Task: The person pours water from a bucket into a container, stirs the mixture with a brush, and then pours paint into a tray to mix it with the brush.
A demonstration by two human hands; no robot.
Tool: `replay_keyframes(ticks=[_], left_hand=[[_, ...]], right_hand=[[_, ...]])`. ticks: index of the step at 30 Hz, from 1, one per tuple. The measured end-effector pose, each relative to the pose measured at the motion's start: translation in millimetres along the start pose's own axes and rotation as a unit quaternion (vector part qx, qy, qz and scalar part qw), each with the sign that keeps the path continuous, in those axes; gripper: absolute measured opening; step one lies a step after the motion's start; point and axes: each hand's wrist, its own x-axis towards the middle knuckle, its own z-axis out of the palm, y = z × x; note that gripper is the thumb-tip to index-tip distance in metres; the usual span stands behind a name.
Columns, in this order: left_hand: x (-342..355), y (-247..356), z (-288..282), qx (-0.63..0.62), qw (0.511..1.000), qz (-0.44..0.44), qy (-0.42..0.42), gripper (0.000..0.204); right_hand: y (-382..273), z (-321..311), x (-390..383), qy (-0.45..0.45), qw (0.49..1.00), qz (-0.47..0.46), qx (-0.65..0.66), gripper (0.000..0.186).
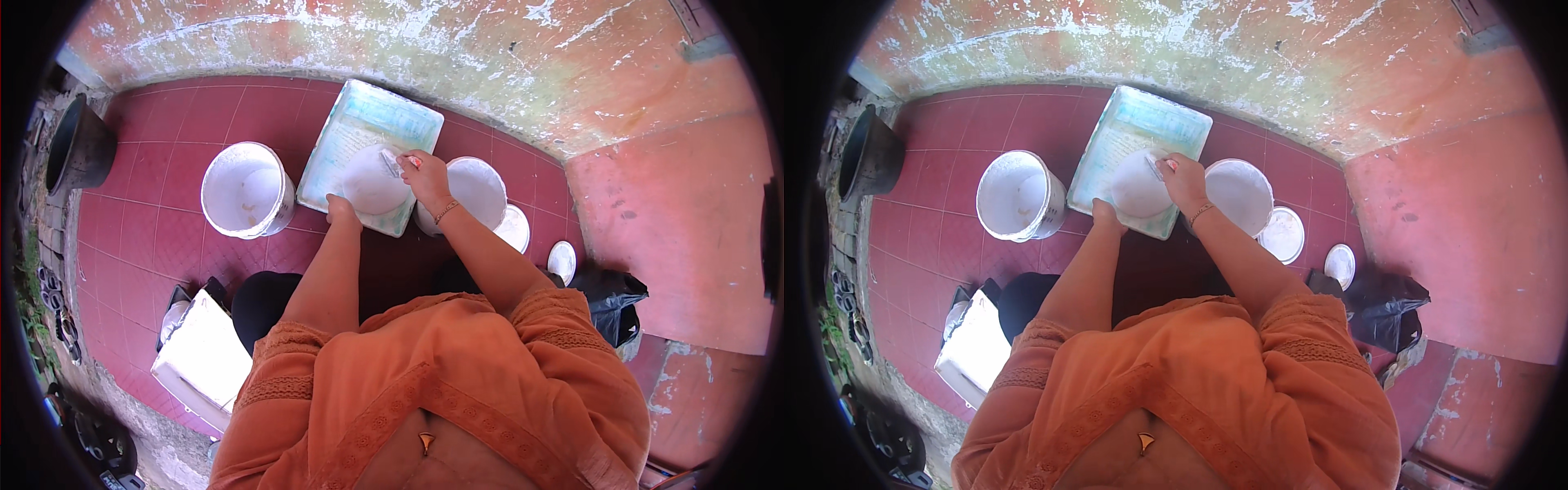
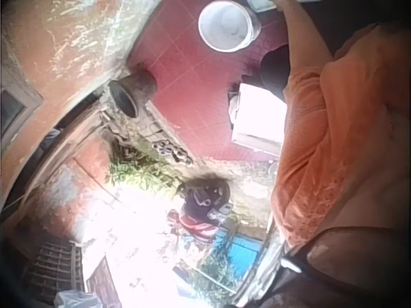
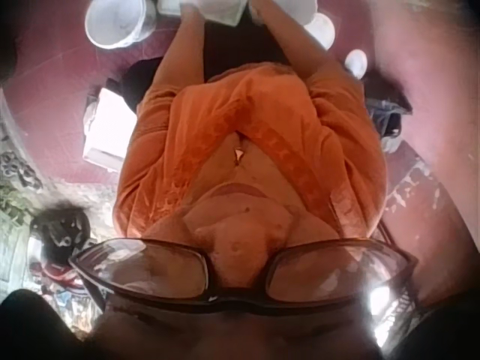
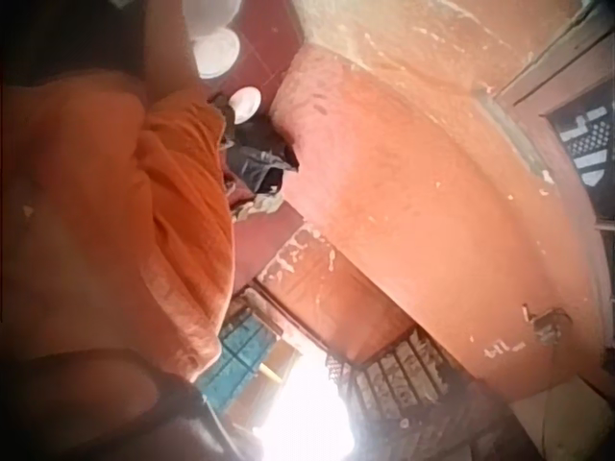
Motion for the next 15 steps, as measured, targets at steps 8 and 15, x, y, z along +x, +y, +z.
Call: replay_keyframes(ticks=[8,15], left_hand=[[4.3,1.1,-3.5,-0.026,0.999,0.013,-0.013,0.072],[-31.4,0.9,7.4,0.036,0.999,0.015,0.017,0.072]], right_hand=[[-15.7,-4.5,1.2,0.033,0.989,0.080,0.121,0.021],[-2.1,-21.1,9.4,0.030,0.984,0.116,0.128,0.022]])
